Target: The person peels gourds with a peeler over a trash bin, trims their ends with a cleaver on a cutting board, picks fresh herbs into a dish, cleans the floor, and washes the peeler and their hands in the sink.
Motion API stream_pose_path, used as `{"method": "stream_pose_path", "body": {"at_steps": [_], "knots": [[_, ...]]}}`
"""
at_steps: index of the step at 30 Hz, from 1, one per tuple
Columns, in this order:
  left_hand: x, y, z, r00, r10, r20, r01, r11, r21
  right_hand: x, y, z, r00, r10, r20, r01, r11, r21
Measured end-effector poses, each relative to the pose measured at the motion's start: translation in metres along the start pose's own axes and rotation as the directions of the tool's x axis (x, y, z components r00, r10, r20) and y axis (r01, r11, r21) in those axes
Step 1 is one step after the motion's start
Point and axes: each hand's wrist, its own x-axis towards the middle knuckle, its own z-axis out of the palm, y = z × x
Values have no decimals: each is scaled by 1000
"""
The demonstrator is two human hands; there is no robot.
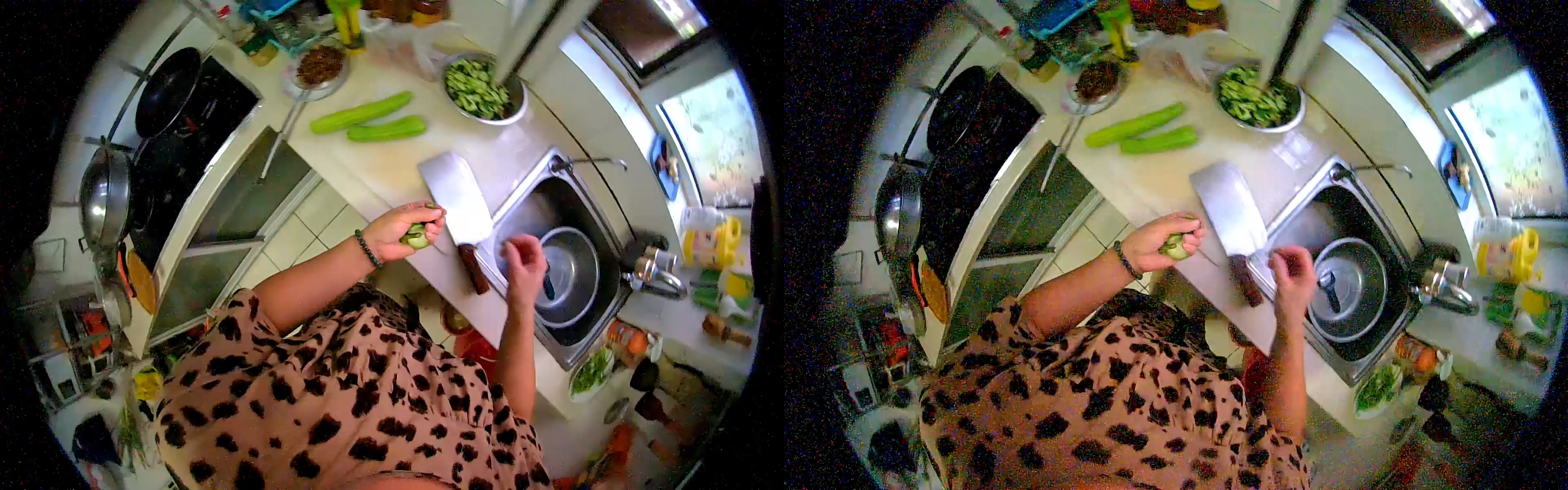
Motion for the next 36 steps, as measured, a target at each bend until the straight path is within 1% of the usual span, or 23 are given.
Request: {"method": "stream_pose_path", "body": {"at_steps": [3, 5, 6, 7, 9, 10, 11, 14, 15, 17, 21, 23, 24, 25, 26, 27, 28, 29, 31, 32, 33, 35, 36], "knots": [[-36, 45, -10, 998, 61, -18, -62, 998, -23, 7, -67, 108, 976, 31, 216, -34, 999, 8], [-55, 60, -4, 982, 135, -132, -145, 987, -68, 13, -95, 148, 951, -18, 310, 5, 999, 43], [-63, 66, -5, 979, 176, -100, -185, 979, -89, 13, -102, 168, 946, -47, 320, -8, 986, 168], [-71, 75, -3, 974, 203, -104, -214, 971, -108, 14, -109, 185, 938, -61, 341, 7, 988, 157], [-93, 81, -4, 954, 295, -63, -299, 950, -85, 9, -112, 211, 891, -210, 403, 223, 975, 16], [-108, 82, -18, 929, 369, -33, -370, 929, -23, 2, -118, 231, 836, -308, 454, 369, 928, -50], [-122, 79, -18, 892, 446, -73, -449, 893, -38, -4, -123, 246, 755, -408, 513, 515, 853, -79], [-165, 51, -38, 835, 533, -136, -548, 826, -128, -45, -139, 273, 579, -500, 644, 676, 736, -36], [-180, 45, -39, 796, 578, -179, -603, 782, -157, -54, -135, 282, 522, -488, 700, 683, 731, 0], [-220, 33, -61, 682, 718, -142, -728, 684, -40, -84, -136, 314, 473, -434, 767, 624, 779, 56], [-322, 9, -96, 558, 788, -260, -806, 590, 58, -152, -136, 384, 315, -407, 858, 605, 782, 149], [-373, -7, -121, 543, 768, -339, -822, 570, -25, -184, -112, 423, 101, -174, 980, 328, 935, 132], [-402, -15, -121, 448, 814, -371, -848, 518, 112, -201, -93, 443, 62, 25, 998, 170, 985, -36], [-423, -22, -134, 426, 820, -381, -862, 496, 105, -218, -78, 463, 34, 33, 999, 178, 983, -39], [-427, -48, -148, 308, 839, -449, -918, 385, 90, -239, -61, 469, -94, 25, 995, 48, 999, -21], [-446, -68, -167, 236, 820, -521, -957, 290, 23, -271, -55, 482, -195, 64, 979, -66, 995, -79], [-467, -77, -200, 209, 821, -531, -971, 238, -14, -304, -59, 503, -268, 122, 956, -80, 986, -149], [-498, -84, -232, 199, 822, -533, -975, 223, -20, -338, -48, 528, -279, 129, 952, -69, 986, -154], [-563, -97, -287, 52, 777, -628, -998, 62, -7, -401, -12, 575, -276, 186, 943, -2, 981, -194], [-602, -102, -316, -6, 735, -678, -998, 38, 50, -429, 11, 598, -287, 196, 938, 83, 980, -179], [-643, -95, -378, 11, 711, -703, -999, 34, 18, -459, 37, 635, -292, 240, 926, 94, 970, -222], [-678, -106, -488, -220, 573, -790, -908, 176, 381, -491, 81, 652, -185, 346, 920, 33, 938, -346], [-697, -107, -520, -299, 461, -835, -887, 187, 421, -499, 108, 653, -159, 360, 919, 125, 931, -343]]}}
